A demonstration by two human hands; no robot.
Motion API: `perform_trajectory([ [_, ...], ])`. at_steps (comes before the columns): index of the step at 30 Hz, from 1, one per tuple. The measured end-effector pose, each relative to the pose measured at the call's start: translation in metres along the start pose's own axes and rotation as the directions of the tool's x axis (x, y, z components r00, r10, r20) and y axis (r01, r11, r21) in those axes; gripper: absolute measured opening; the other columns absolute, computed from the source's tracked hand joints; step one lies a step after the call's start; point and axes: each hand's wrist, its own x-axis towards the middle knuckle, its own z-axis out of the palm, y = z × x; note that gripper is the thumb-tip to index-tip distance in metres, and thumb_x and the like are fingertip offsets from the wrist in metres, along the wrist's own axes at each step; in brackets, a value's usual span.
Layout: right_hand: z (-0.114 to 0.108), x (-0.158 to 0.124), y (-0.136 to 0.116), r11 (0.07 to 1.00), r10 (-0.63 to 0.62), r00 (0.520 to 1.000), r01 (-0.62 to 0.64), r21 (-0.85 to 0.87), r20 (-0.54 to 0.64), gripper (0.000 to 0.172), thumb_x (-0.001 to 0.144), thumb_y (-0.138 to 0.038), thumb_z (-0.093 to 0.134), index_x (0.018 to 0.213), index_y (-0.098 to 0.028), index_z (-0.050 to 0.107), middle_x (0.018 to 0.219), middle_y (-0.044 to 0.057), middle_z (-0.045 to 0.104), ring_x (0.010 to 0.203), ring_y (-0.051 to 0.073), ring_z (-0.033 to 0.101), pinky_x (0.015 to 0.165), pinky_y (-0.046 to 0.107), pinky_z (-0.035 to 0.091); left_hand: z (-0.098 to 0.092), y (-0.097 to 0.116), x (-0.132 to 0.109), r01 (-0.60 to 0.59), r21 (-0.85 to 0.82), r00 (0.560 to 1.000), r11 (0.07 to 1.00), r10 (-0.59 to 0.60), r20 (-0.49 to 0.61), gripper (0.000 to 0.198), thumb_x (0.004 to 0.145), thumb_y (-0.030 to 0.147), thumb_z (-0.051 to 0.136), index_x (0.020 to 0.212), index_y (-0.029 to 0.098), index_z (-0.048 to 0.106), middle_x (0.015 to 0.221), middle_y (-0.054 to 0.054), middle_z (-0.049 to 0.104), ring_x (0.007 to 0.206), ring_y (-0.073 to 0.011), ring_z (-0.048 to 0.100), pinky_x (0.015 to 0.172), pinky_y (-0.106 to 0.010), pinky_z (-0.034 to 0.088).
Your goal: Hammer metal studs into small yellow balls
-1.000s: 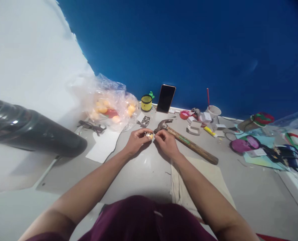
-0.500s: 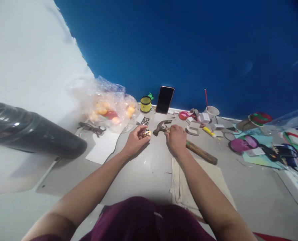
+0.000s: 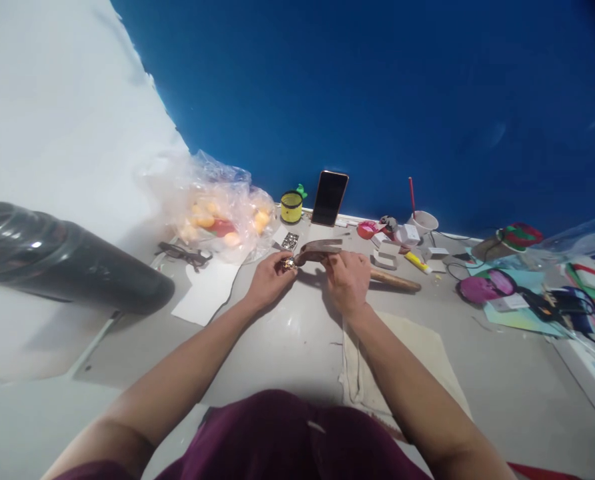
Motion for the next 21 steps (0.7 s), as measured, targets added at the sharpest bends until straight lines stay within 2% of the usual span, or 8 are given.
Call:
perform_trajectory([
  [5, -0.002, -0.001, 0.0, 0.999, 0.016, 0.996, -0.013, 0.035, -0.092, 0.023, 0.102, -0.023, 0.053, 0.116, -0.022, 0.071, 0.089, 0.009, 0.065, 0.087, 0.026, 0.054, 0.088, 0.041, 0.032, 0.001, 0.0, 0.001, 0.042, -0.095, 0.999, 0.995, -0.044, -0.024, 0.042, 0.072, 0.032, 0.077, 0.111, 0.016, 0.076, 0.085, -0.003, 0.073, 0.069, -0.0156, 0.06, 0.067, -0.028, 0.048],
  [8, -0.004, -0.002, -0.003, 0.999, -0.005, 0.991, 0.01, 0.043, -0.13, 0.023, 0.102, -0.022, 0.053, 0.116, -0.022, 0.071, 0.09, 0.009, 0.066, 0.088, 0.026, 0.055, 0.09, 0.041, 0.032, 0.002, 0.001, 0.0, 0.045, -0.113, 0.998, 0.993, -0.048, -0.027, 0.039, 0.07, 0.03, 0.078, 0.107, 0.017, 0.077, 0.079, -0.001, 0.07, 0.065, -0.0145, 0.057, 0.064, -0.027, 0.046],
  [11, -0.007, -0.002, -0.007, 0.996, -0.07, 0.991, 0.076, 0.049, -0.117, 0.023, 0.102, -0.019, 0.052, 0.114, -0.022, 0.072, 0.087, 0.008, 0.067, 0.087, 0.025, 0.056, 0.091, 0.041, 0.032, 0.002, 0.002, 0.0, 0.034, -0.16, 0.999, 0.987, -0.04, -0.034, 0.037, 0.069, 0.029, 0.079, 0.104, 0.017, 0.077, 0.079, -0.001, 0.07, 0.067, -0.0145, 0.058, 0.065, -0.027, 0.046],
  [16, -0.013, -0.001, -0.009, 0.998, -0.013, 0.989, 0.023, 0.064, -0.147, 0.022, 0.103, -0.021, 0.051, 0.109, -0.023, 0.072, 0.096, 0.009, 0.071, 0.09, 0.024, 0.058, 0.095, 0.042, 0.032, 0.003, 0.003, -0.001, 0.049, -0.177, 0.998, 0.983, -0.057, -0.041, 0.036, 0.072, 0.028, 0.08, 0.106, 0.017, 0.076, 0.078, 0.0, 0.07, 0.067, -0.0144, 0.059, 0.066, -0.028, 0.049],
  [19, -0.013, 0.0, -0.009, 0.998, -0.046, 0.994, 0.051, 0.048, -0.095, 0.022, 0.101, -0.017, 0.054, 0.111, -0.023, 0.072, 0.094, 0.008, 0.071, 0.089, 0.024, 0.057, 0.094, 0.041, 0.031, 0.004, 0.003, -0.001, 0.056, -0.214, 0.997, 0.975, -0.066, -0.036, 0.038, 0.068, 0.028, 0.084, 0.104, 0.017, 0.076, 0.081, -0.001, 0.072, 0.07, -0.0152, 0.062, 0.069, -0.029, 0.05],
  [21, -0.011, 0.0, -0.006, 0.999, -0.046, 0.996, 0.048, 0.017, -0.073, 0.02, 0.1, -0.018, 0.054, 0.11, -0.022, 0.072, 0.09, 0.008, 0.069, 0.087, 0.024, 0.056, 0.093, 0.041, 0.03, 0.004, 0.004, -0.002, 0.092, -0.302, 0.995, 0.949, -0.102, -0.017, 0.041, 0.068, 0.027, 0.086, 0.106, 0.016, 0.075, 0.089, -0.004, 0.075, 0.077, -0.0167, 0.066, 0.074, -0.03, 0.053],
])
